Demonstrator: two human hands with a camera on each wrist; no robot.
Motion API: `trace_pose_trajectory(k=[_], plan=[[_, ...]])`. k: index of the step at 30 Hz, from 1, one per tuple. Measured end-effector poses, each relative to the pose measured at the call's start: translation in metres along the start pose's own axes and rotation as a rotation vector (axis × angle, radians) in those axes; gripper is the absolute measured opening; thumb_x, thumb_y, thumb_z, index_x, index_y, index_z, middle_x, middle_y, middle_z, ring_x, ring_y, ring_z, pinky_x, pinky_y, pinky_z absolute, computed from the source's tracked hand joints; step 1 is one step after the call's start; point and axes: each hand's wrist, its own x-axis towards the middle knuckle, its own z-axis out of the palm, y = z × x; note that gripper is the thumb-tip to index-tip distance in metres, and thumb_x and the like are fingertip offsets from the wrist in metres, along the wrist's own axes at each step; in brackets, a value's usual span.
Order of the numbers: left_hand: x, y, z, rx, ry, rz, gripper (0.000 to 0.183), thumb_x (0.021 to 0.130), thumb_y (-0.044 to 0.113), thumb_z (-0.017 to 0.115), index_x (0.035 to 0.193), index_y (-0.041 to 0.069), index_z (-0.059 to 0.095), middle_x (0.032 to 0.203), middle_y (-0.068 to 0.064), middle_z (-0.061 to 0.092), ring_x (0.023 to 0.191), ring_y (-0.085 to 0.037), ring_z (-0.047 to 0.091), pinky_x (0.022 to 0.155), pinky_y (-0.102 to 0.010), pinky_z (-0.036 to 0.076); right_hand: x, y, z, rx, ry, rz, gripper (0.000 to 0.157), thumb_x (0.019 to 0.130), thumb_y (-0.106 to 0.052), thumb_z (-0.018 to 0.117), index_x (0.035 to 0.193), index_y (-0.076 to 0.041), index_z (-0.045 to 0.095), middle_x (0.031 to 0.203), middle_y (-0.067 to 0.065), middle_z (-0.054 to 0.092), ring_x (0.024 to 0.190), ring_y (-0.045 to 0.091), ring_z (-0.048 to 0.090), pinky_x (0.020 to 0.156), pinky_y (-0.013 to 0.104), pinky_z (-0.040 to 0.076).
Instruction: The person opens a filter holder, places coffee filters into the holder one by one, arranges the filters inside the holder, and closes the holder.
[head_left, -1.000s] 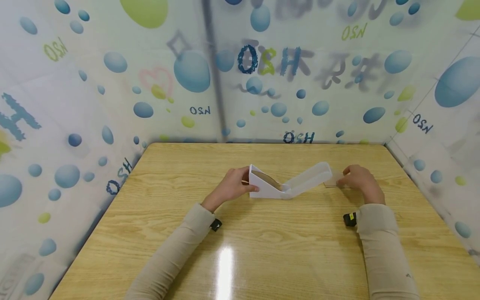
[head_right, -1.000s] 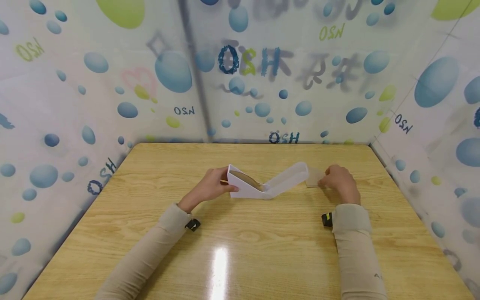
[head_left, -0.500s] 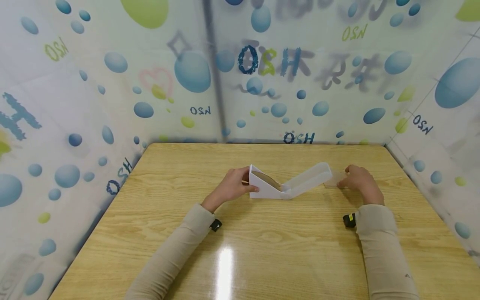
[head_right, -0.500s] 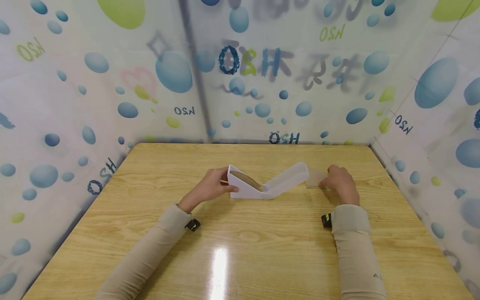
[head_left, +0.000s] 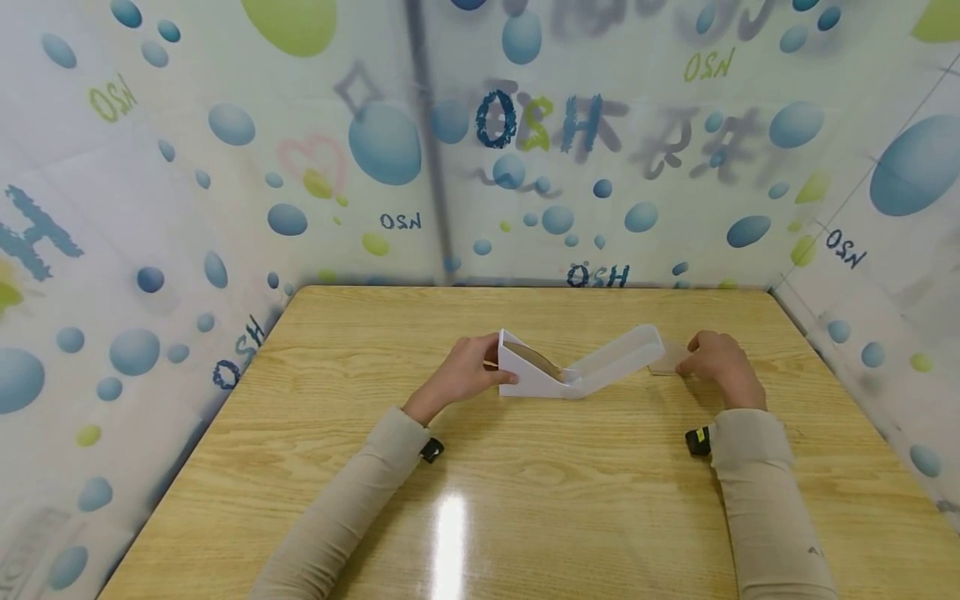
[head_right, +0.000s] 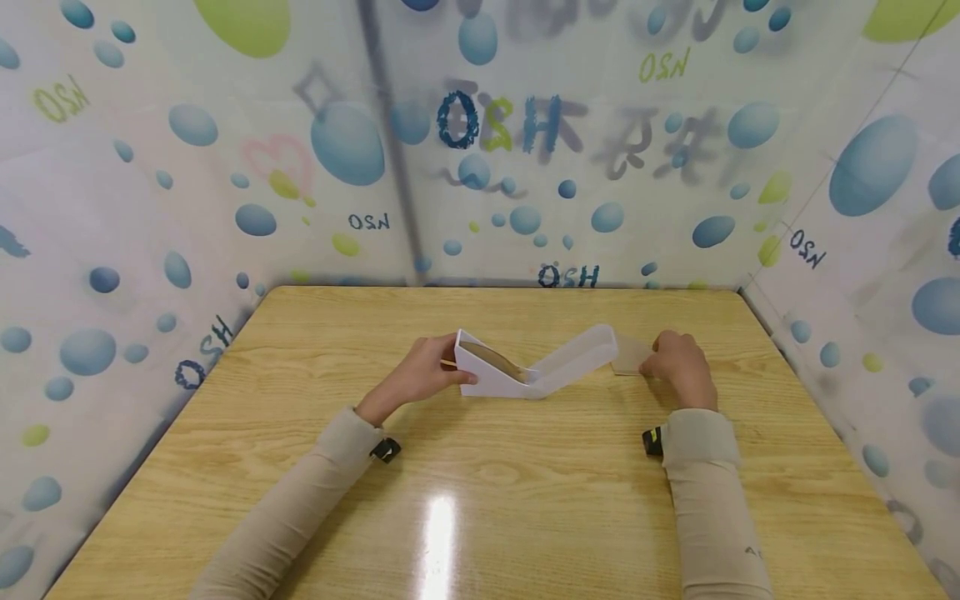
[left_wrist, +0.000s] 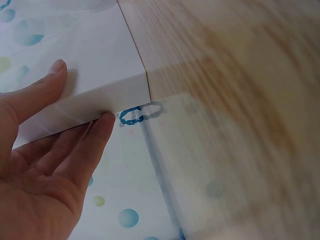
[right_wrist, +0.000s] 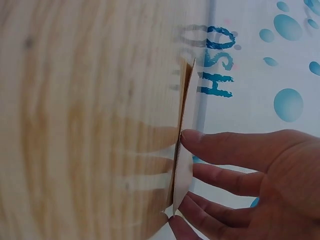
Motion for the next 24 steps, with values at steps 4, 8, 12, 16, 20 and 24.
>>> trace_pose_trajectory(k=[4,8,12,16,20,24], plan=[[-0.0004,0.0005,-0.0002,-0.006,0.002,-0.002,0.036,0.090,0.018,0.082,0.123,0.012,0.068,0.114,-0.008,0.078,0.099,-0.018,0.077,0.082,-0.031,0.063,-0.0014,-0.0013,-0.0001,0.016,0.003,0.011,0.057,0.091,-0.017,0.073,0.128,0.021,0.052,0.125,0.041,0.058,0.102,0.049,0.058,0.085,0.057,0.052],[-0.0008,0.0006,-0.0006,-0.008,0.002,0.003,0.036,0.090,0.017,0.082,0.123,0.012,0.067,0.114,-0.008,0.078,0.100,-0.019,0.077,0.082,-0.031,0.063,-0.0026,-0.0025,-0.0013,0.025,0.002,0.015,0.056,0.090,-0.017,0.073,0.126,0.020,0.052,0.123,0.040,0.059,0.099,0.047,0.058,0.083,0.055,0.052],[-0.0009,0.0007,-0.0007,-0.006,0.002,0.001,0.036,0.091,0.018,0.082,0.123,0.011,0.067,0.114,-0.008,0.078,0.099,-0.018,0.077,0.082,-0.031,0.063,-0.0014,-0.0020,-0.0010,0.026,0.000,0.017,0.052,0.089,-0.017,0.074,0.122,0.018,0.053,0.119,0.037,0.060,0.095,0.044,0.058,0.080,0.052,0.051],[-0.0011,0.0006,-0.0005,0.000,0.005,0.002,0.036,0.090,0.018,0.082,0.123,0.011,0.068,0.114,-0.008,0.078,0.099,-0.018,0.077,0.083,-0.032,0.063,-0.0003,-0.0015,0.0002,0.020,0.002,0.018,0.049,0.087,-0.018,0.076,0.117,0.015,0.056,0.114,0.034,0.063,0.091,0.040,0.058,0.076,0.047,0.051],[-0.0009,0.0005,-0.0003,-0.005,0.005,0.000,0.036,0.091,0.018,0.082,0.123,0.012,0.068,0.114,-0.007,0.078,0.100,-0.017,0.077,0.084,-0.032,0.063,-0.0013,-0.0021,0.0000,0.024,-0.003,0.017,0.047,0.087,-0.017,0.077,0.115,0.014,0.056,0.111,0.032,0.063,0.089,0.039,0.057,0.075,0.046,0.050],[-0.0008,0.0003,-0.0001,-0.013,0.005,0.000,0.035,0.091,0.018,0.082,0.123,0.013,0.068,0.114,-0.007,0.078,0.100,-0.018,0.077,0.084,-0.032,0.062,-0.0044,-0.0034,-0.0017,0.034,-0.010,0.008,0.047,0.088,-0.016,0.076,0.116,0.015,0.056,0.111,0.033,0.063,0.088,0.039,0.057,0.075,0.047,0.050]])
